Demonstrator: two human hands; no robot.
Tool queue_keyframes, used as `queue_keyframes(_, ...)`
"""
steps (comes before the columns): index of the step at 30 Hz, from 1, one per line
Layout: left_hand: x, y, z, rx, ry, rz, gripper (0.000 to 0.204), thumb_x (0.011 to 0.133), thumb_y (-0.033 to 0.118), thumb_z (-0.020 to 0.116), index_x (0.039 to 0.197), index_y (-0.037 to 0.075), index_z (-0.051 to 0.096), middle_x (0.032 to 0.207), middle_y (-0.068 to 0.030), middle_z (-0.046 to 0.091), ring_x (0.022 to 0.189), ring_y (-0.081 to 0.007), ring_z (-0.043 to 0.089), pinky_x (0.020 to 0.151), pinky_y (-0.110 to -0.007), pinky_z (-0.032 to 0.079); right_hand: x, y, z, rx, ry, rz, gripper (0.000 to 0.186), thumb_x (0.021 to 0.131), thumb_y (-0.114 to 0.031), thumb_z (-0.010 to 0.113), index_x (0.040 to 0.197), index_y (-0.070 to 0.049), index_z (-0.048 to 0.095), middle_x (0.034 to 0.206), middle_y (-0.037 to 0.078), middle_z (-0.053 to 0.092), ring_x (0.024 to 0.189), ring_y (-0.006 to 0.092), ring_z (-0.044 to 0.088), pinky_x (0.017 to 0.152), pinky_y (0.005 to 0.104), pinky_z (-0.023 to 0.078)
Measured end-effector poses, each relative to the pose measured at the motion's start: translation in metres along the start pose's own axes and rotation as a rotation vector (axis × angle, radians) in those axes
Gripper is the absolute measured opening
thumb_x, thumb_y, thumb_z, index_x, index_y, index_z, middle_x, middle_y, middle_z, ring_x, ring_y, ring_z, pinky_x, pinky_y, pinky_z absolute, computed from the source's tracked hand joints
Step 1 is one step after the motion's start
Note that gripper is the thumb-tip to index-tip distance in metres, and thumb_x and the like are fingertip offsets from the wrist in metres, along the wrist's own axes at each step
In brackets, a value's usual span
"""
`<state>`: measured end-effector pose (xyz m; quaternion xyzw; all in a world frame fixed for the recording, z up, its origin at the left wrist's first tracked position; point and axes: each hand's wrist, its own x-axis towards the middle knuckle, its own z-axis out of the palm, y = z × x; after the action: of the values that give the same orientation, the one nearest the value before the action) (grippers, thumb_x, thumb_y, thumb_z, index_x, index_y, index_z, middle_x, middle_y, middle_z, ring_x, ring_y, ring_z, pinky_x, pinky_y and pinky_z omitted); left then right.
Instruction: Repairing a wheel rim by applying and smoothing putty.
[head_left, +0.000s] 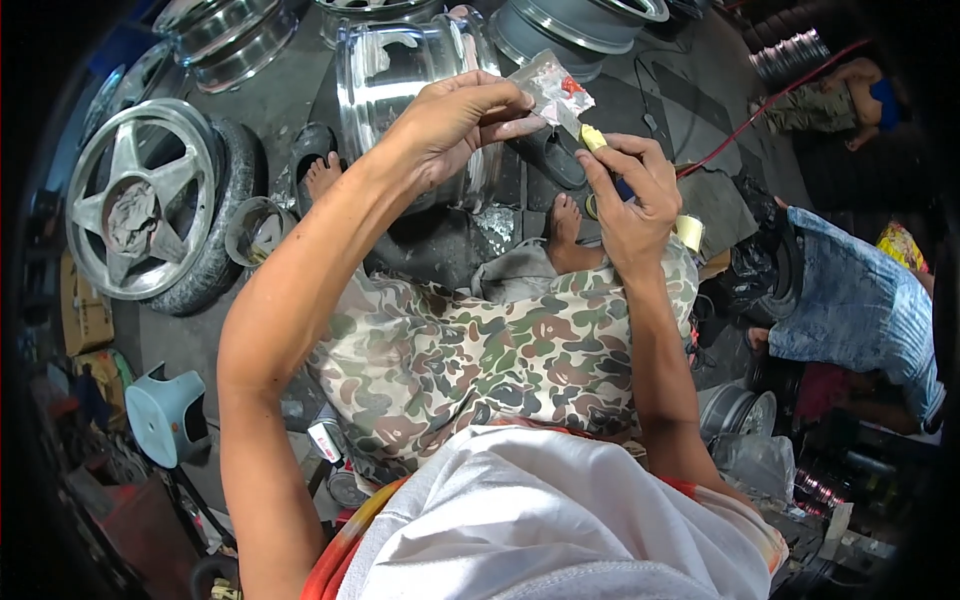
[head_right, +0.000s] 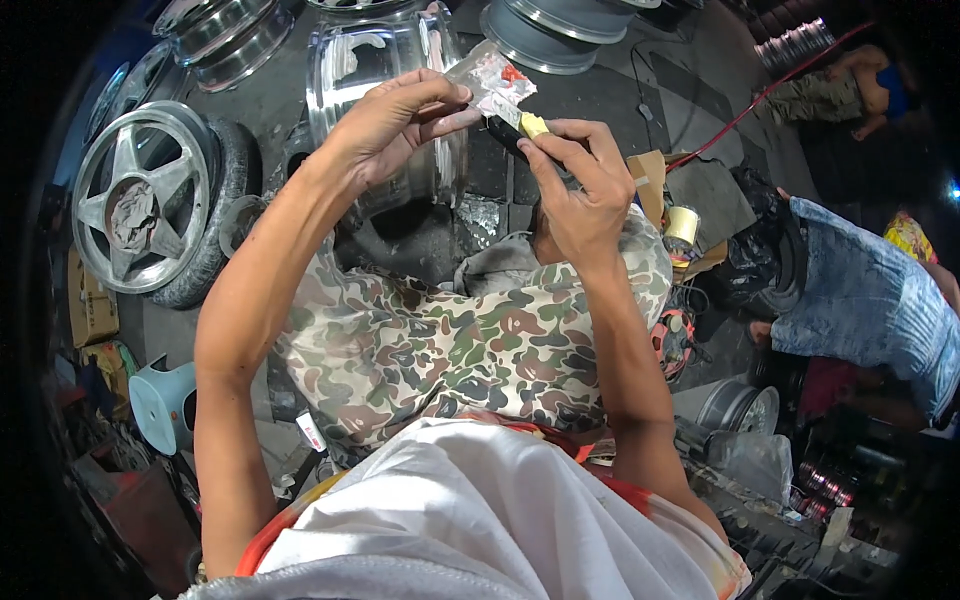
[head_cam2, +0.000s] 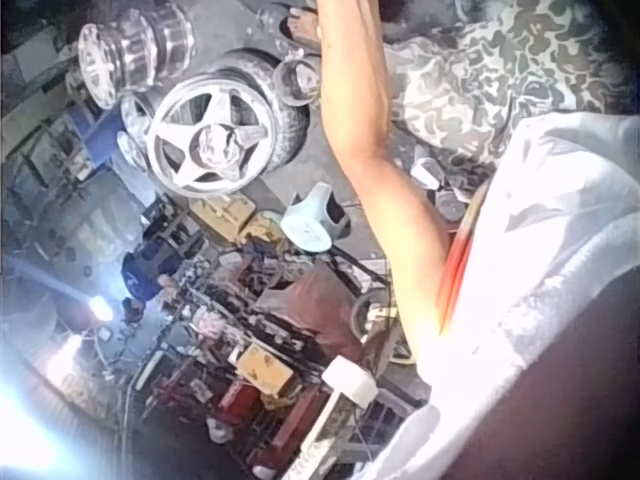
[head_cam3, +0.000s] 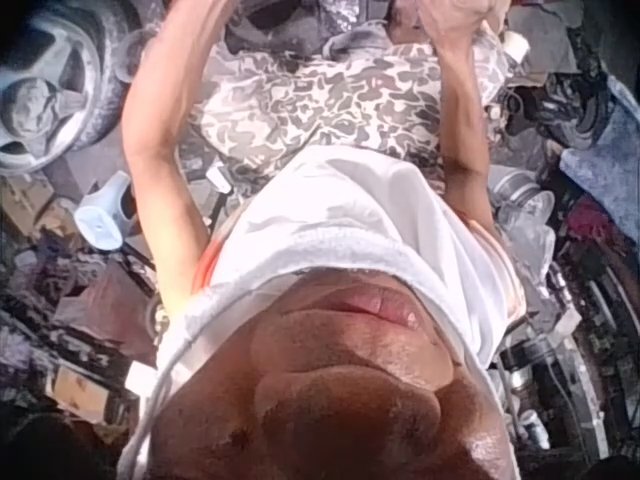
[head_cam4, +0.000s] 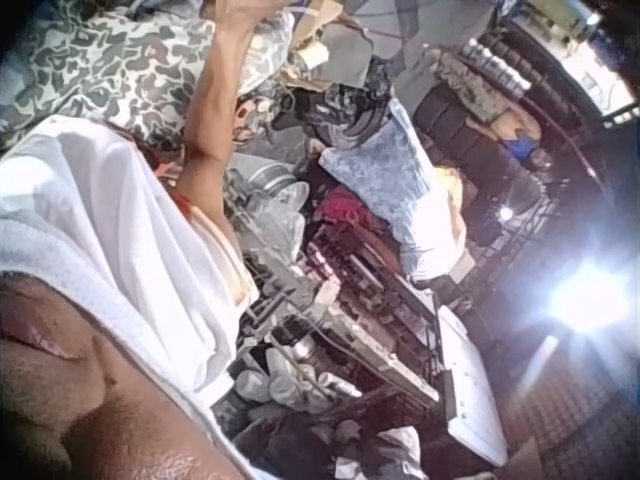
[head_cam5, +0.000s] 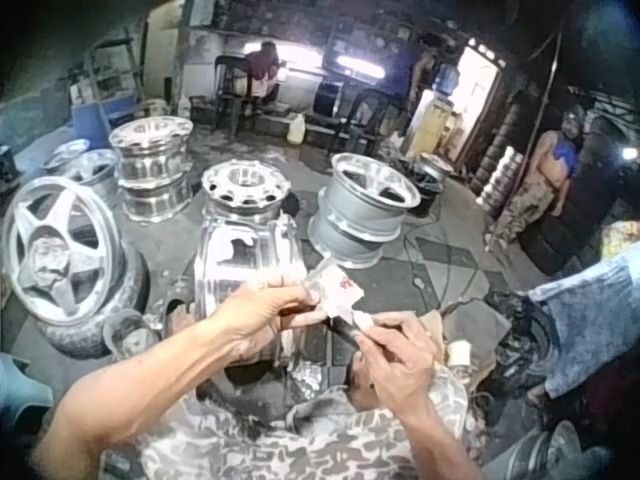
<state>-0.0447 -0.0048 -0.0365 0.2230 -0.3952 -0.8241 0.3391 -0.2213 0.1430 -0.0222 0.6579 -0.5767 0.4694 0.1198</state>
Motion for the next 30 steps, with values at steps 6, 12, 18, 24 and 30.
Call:
queue_keyframes(6,-0.005,0.010,0.001,0.123,0.029,0.145,0.008,0.094,0.001,0.070,0.095,0.000,0.062,0.097,-0.0100,0.071,0.092,-0.0171,0.072,0.094,-0.033,0.064,-0.005,0.007,-0.006,0.132,-0.012,0.075,0.013,0.082,0.001,0.082,0.094,0.001,0.077,0.096,0.010,0.071,0.085,0.0196,0.069,0.076,0.0302,0.053)
queue_keyframes(12,-0.009,0.008,0.009,0.229,0.013,0.322,0.010,0.089,-0.003,0.073,0.091,-0.002,0.064,0.087,-0.0057,0.067,0.083,-0.0151,0.072,0.078,-0.029,0.067,0.004,-0.002,0.000,0.104,-0.082,0.097,0.015,0.082,0.003,0.081,0.097,0.002,0.077,0.095,0.010,0.073,0.087,0.0181,0.069,0.078,0.0279,0.053)
queue_keyframes(18,-0.007,0.007,0.007,0.319,0.010,0.336,0.012,0.088,-0.001,0.075,0.092,-0.004,0.064,0.089,-0.0059,0.066,0.083,-0.0161,0.072,0.077,-0.027,0.066,0.003,0.007,-0.001,0.236,-0.027,0.208,0.014,0.083,0.002,0.080,0.096,0.002,0.077,0.094,0.010,0.073,0.087,0.0176,0.069,0.080,0.0280,0.052)
queue_keyframes(24,-0.008,0.008,0.005,0.361,-0.032,0.340,0.008,0.094,0.003,0.072,0.097,0.001,0.064,0.095,-0.0078,0.071,0.089,-0.0178,0.074,0.085,-0.032,0.064,-0.002,0.013,-0.003,0.397,0.025,0.322,0.012,0.088,0.003,0.077,0.100,0.007,0.074,0.099,0.007,0.071,0.090,0.0114,0.064,0.081,0.0235,0.049)
queue_keyframes(30,-0.013,0.012,0.008,0.369,-0.056,0.253,0.009,0.095,0.004,0.071,0.099,0.001,0.063,0.098,-0.0091,0.072,0.090,-0.0194,0.075,0.087,-0.033,0.064,-0.003,0.013,0.002,0.469,-0.061,0.371,0.013,0.089,0.001,0.078,0.100,0.007,0.074,0.098,0.007,0.071,0.090,0.0102,0.063,0.081,0.0223,0.048)
